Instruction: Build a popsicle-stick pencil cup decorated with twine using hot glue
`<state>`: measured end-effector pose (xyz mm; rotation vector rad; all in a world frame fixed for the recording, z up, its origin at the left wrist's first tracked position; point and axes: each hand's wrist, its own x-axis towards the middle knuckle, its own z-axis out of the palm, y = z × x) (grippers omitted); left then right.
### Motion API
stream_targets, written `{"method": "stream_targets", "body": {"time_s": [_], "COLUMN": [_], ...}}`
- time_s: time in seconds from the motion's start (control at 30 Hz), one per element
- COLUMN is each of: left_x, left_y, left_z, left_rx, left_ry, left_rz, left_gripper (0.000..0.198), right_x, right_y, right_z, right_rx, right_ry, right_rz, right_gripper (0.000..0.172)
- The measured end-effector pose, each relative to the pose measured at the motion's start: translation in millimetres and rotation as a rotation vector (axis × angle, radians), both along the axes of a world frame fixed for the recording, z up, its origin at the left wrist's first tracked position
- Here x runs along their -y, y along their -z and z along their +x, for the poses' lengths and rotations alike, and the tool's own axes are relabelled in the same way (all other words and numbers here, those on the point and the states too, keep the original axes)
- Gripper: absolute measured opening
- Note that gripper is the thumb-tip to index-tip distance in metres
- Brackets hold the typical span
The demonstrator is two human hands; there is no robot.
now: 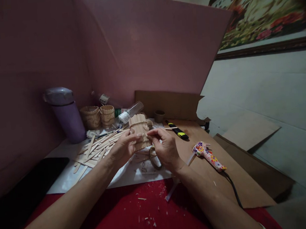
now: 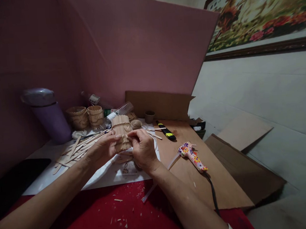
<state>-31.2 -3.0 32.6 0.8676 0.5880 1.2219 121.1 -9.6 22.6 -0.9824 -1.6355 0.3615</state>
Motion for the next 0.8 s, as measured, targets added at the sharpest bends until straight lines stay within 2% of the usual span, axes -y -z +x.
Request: {"method": "stream_targets", "body": {"time_s": [0.17, 0.47, 0.67, 0.8], "left_x": [0.2, -4.0, -2.8, -2.5], "left_y": [-0.4, 3.2, 2.2, 2.0], "left_z": [-0.4, -2.8, -2.2, -1.9], "left_rx": [-0.011, 0.015, 0.015, 0.019], "left_ry": [0.027, 0.040, 0.045, 0.034], "left_rz": [0.016, 0.013, 0.008, 0.001], "left_gripper": [0.033, 0.035, 0.034, 0.030], "right_x": [0.6, -2.3, -2.3, -2.2], "right_y": [0.3, 2.8, 3.0, 2.4], "right_z": [0.5, -0.1, -1.0, -1.6], "right_rx": [-0.013, -0.074, -0.078, -0.140], "right_ry": [-0.024, -0.057, 0.003, -0.046], "right_rz": [-0.042, -0.060, 0.001, -0.072], "right_gripper": [0.007, 0.008, 0.011, 0.009]}}
